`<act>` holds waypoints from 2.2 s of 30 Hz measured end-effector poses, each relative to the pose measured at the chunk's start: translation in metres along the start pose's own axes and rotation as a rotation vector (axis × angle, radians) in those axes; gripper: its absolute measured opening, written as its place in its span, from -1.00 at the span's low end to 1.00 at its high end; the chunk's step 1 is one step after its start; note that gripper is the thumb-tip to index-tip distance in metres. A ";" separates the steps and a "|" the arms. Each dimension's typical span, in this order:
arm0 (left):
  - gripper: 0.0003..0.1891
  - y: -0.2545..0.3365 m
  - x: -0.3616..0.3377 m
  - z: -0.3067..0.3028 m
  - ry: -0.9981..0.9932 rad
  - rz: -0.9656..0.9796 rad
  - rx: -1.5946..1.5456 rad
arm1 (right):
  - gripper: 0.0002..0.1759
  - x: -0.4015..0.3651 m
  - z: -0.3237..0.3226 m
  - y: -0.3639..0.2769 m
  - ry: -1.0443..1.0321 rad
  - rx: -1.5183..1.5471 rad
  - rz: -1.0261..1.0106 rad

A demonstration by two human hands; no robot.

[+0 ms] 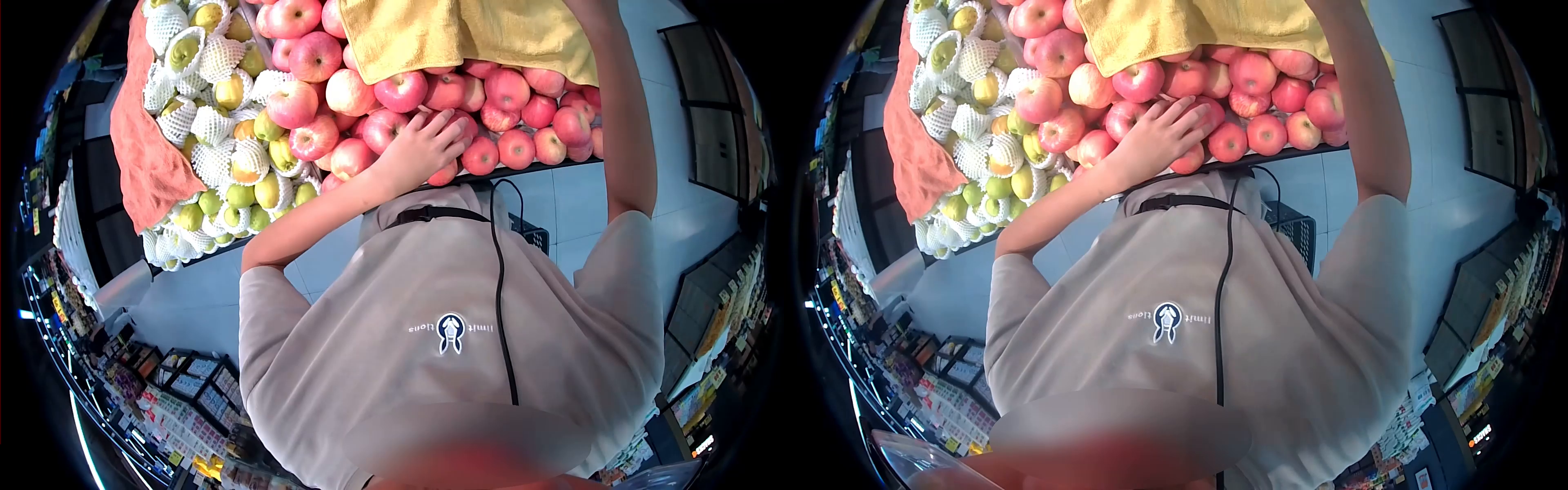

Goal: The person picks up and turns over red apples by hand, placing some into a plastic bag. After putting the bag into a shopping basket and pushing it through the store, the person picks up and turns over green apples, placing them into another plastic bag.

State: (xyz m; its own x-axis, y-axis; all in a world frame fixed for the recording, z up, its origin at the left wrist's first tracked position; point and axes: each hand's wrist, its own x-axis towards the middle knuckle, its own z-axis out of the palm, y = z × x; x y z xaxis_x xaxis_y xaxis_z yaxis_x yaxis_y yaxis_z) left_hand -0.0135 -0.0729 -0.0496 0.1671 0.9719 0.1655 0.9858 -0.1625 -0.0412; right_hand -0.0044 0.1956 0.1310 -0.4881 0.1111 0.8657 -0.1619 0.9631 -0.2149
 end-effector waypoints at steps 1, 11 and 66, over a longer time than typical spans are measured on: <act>-0.57 0.002 0.001 0.003 0.001 0.008 0.042 | -0.81 -0.015 -0.014 -0.014 -0.056 0.056 0.120; -0.56 0.001 0.010 -0.012 0.132 -0.107 -0.375 | -0.73 -0.182 -0.067 -0.060 -0.059 0.486 1.045; 0.02 0.018 0.020 -0.049 0.660 -0.183 -1.750 | -0.13 -0.192 -0.021 -0.144 -0.027 0.085 0.185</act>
State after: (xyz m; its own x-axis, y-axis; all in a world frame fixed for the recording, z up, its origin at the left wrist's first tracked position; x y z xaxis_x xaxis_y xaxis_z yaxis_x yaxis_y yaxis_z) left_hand 0.0086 -0.0647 0.0011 -0.3706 0.8514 0.3712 -0.1841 -0.4590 0.8691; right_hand 0.1311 0.0405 0.0051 -0.5392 0.2769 0.7954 -0.1384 0.9024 -0.4080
